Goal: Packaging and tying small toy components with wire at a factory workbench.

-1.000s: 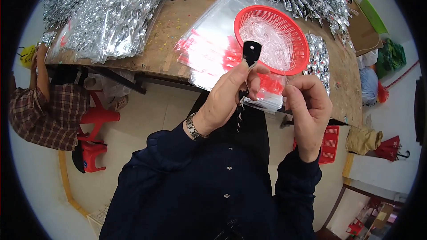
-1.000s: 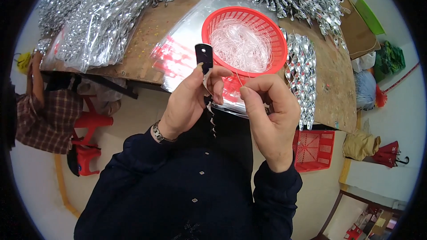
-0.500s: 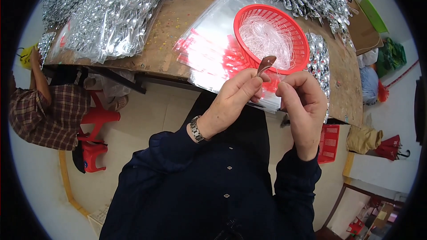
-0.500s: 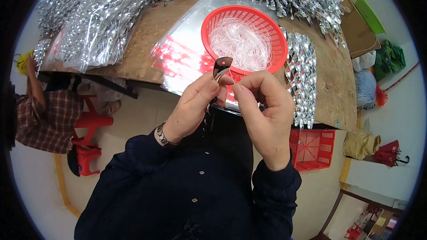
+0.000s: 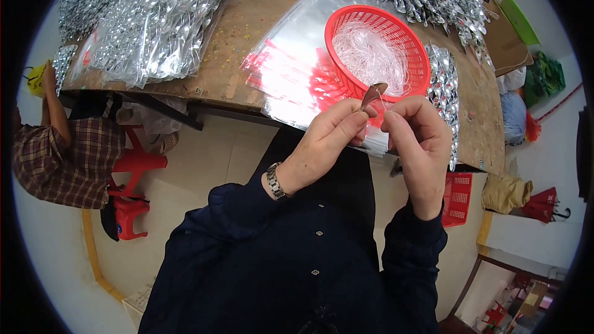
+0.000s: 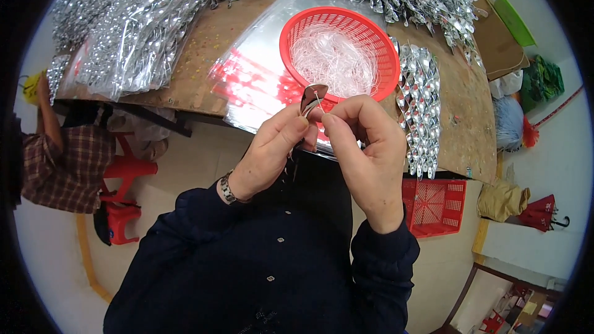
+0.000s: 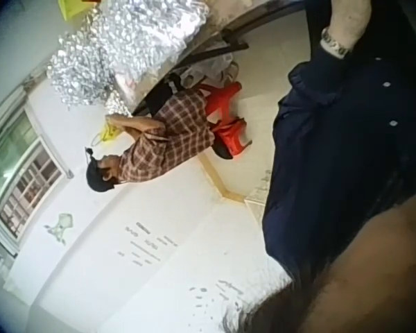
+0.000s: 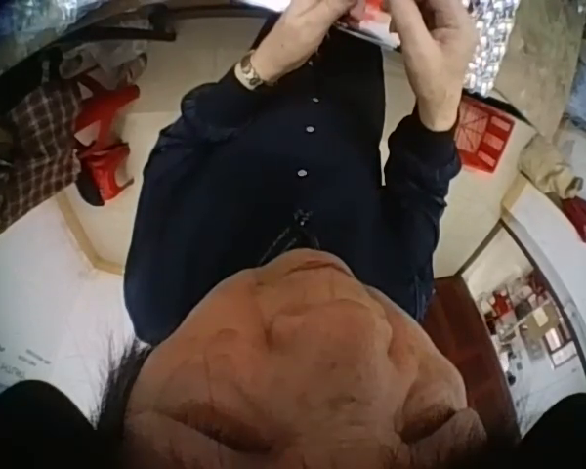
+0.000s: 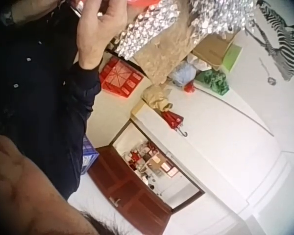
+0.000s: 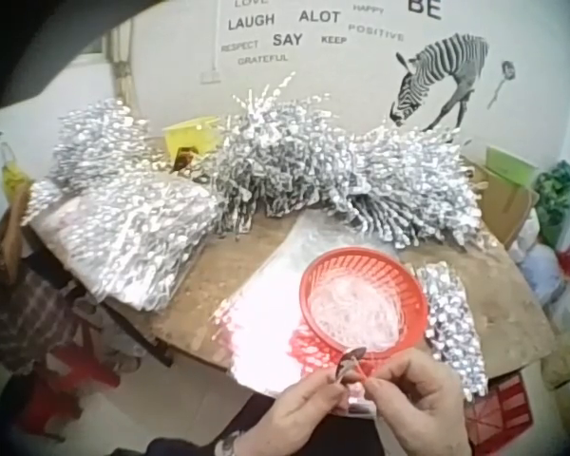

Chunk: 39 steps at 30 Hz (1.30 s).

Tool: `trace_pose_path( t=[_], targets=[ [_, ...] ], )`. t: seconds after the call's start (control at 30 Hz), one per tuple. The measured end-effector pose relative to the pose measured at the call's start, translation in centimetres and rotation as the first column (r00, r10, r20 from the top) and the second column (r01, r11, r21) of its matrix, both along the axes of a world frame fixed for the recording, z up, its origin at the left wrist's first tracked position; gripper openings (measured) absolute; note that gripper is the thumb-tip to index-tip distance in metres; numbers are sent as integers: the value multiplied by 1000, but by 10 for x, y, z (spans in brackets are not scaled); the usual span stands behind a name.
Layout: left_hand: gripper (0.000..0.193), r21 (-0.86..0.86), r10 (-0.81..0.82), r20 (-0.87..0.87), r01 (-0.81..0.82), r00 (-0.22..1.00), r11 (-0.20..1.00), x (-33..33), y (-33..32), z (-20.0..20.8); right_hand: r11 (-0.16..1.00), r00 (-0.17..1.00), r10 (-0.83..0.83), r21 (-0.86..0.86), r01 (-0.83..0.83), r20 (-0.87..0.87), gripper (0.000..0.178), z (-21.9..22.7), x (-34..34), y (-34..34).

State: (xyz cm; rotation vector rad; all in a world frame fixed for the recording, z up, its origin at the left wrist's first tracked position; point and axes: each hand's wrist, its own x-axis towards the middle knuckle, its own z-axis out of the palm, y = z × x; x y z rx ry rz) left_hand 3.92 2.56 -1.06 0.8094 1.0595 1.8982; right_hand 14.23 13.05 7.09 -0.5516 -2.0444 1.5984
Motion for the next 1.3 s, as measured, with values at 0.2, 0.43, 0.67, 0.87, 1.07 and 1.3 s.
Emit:
trace_pose_path(
  t=[0.2, 0.43, 0.67, 0.87, 1.07, 1.3],
  targets=[
    [31, -13, -36, -44, 36, 998, 999, 0, -1, 2, 999, 1000, 7, 46, -7, -10, 3, -4, 0, 2],
    [29, -24, -54, -102, 51, 993, 998, 2, -1, 3, 999, 1000, -5, 49, 5, -5, 4, -6, -1, 3],
    [18, 4, -22, -51, 22, 998, 1000, 9, 1, 3, 998, 998, -40, 49, 42, -40, 2, -8, 0, 3],
    [17, -17, -25, -69, 24, 997, 1000, 12, 0, -1, 998, 998, -49, 46, 51, -37, 3, -10, 2, 3],
    [22, -46, -86, -82, 82, 993, 996, 14, -3, -4, 999, 997, -50, -15, 49, -57, 8, -6, 6, 4],
    [16, -7, -113, -71, 113, 991, 994, 19, -2, -10, 998, 999, 36, -46, -36, 7, 7, -13, 16, 15]
  ],
)
